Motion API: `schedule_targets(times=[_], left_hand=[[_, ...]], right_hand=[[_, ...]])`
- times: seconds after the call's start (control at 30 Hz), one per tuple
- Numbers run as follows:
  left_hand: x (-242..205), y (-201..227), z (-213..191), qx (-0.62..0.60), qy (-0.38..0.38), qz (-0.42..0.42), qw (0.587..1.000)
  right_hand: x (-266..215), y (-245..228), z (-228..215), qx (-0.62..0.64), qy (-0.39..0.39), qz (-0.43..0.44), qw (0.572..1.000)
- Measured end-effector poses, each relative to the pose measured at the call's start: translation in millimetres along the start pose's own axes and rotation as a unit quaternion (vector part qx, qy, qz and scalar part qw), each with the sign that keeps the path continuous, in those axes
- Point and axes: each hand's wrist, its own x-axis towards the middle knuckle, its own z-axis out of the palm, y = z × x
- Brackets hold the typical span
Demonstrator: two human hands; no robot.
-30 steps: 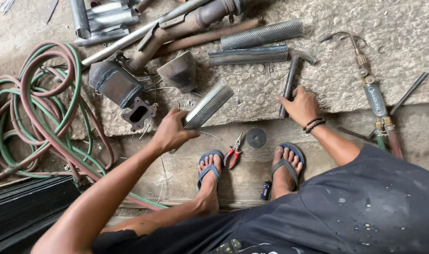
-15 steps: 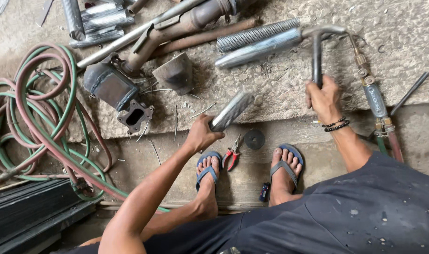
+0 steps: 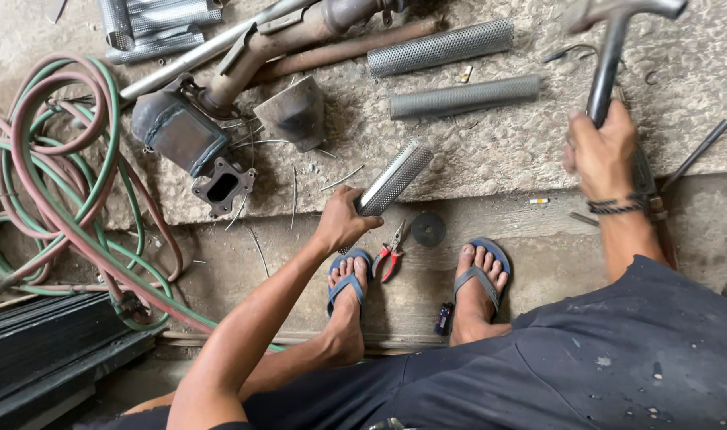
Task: The person uses a welding torch to heat and weld a cylindrical metal mesh tube. They also use a hammer to shape the mesh and pliers to handle a welding rod. The person works on the floor, surrounded by various metal parts and tools.
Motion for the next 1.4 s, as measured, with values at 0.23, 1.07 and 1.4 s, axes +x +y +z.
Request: schedule_targets(times=[0.23, 1.07, 1.4], left_hand=[[-11, 12, -14, -0.038, -0.01, -0.046, 0.998], [22, -11, 1, 0.022, 0.054, 0.062, 0.996], [65, -7, 48, 0.079, 0.108, 0.104, 0.986]], right_hand=[[-52, 25, -25, -0.37, -0.253, 0.046, 0.893], [33, 59, 29, -0.387, -0.187, -0.121, 0.895], [41, 51, 41, -0.36, -0.217, -0.112, 0.9]])
